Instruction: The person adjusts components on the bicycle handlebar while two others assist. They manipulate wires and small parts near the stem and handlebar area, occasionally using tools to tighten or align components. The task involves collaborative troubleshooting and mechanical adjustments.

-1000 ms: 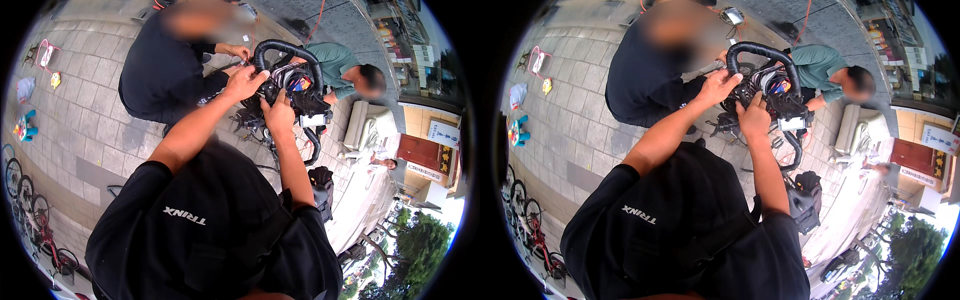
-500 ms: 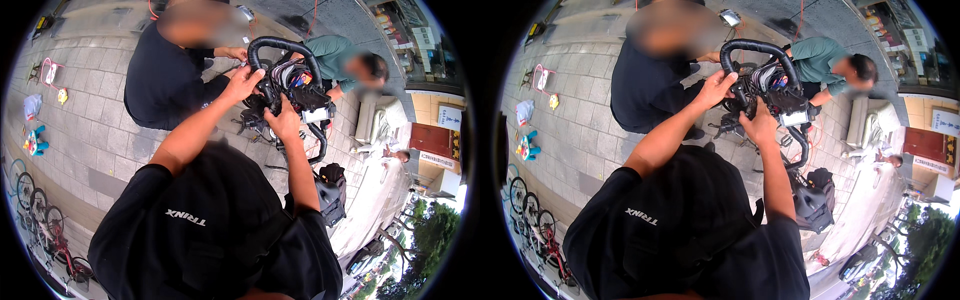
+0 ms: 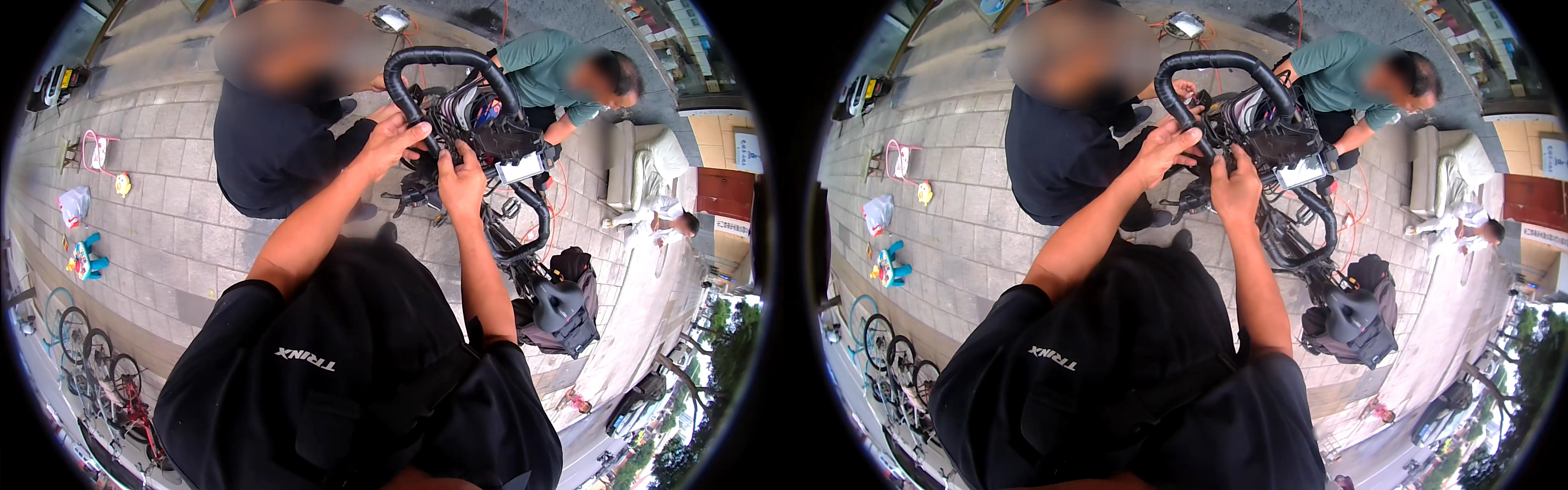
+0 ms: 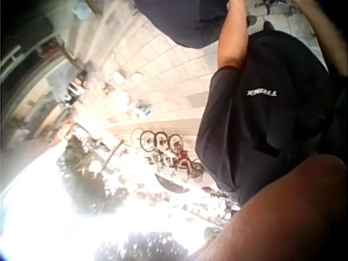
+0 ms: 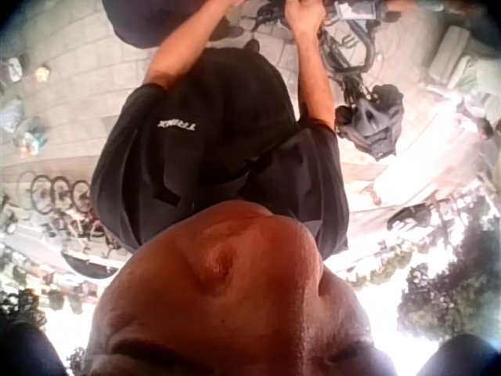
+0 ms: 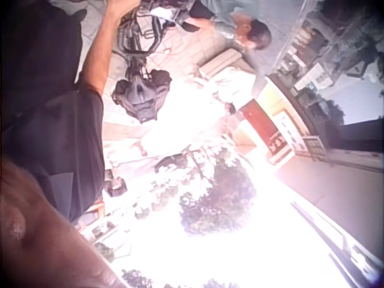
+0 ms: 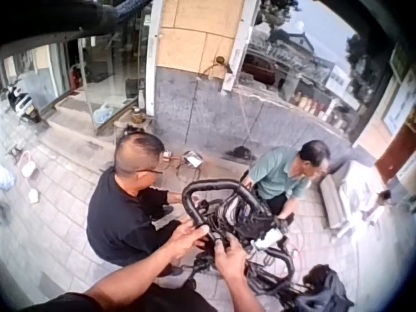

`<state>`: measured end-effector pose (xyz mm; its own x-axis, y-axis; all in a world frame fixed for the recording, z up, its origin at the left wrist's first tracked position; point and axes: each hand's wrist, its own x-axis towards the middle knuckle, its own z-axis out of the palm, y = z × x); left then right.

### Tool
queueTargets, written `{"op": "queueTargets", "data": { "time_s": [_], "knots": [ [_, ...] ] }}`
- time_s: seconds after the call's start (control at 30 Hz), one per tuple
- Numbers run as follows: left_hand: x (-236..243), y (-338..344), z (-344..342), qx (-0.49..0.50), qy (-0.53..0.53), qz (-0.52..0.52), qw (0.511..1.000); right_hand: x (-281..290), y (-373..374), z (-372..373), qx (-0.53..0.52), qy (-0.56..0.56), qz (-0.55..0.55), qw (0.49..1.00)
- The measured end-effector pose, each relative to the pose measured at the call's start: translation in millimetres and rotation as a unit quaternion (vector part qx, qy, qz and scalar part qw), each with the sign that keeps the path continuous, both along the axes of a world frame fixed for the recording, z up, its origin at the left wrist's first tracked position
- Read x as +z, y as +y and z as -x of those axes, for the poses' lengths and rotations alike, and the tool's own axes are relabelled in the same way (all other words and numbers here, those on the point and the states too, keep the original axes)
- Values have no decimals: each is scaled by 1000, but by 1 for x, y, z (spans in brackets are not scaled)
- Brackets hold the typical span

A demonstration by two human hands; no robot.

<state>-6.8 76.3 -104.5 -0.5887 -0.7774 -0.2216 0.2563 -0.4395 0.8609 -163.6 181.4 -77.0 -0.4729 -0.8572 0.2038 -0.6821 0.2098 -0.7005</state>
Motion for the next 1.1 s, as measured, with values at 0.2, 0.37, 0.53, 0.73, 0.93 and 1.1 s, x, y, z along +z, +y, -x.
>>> {"op": "queueTargets", "data": {
  "time_s": [0.2, 0.37, 0.53, 0.73, 0.93, 1.1],
  "knots": [
    [16, 0, -1, -9, -35, -14, 999, 13, 3, -5, 4, -25, -17, 1000],
    [14, -7, -2, -12, -9, 10, 1000, 3, 1, -1, -11, 3, 36, 999],
    [24, 1, -2, -17, -55, -43, 997, 33, -26, -25, -104, -258, -11, 961],
    [4, -8, -1, -5, -1, -79, 997, 51, -17, -19, -71, -330, 21, 941],
    [0, -9, -8, -53, 90, -95, 990, 58, -13, 4, 11, -239, 11, 971],
    [5, -23, -16, -117, 137, -92, 979, 58, -15, 14, -29, -328, -17, 944]
  ]
}}
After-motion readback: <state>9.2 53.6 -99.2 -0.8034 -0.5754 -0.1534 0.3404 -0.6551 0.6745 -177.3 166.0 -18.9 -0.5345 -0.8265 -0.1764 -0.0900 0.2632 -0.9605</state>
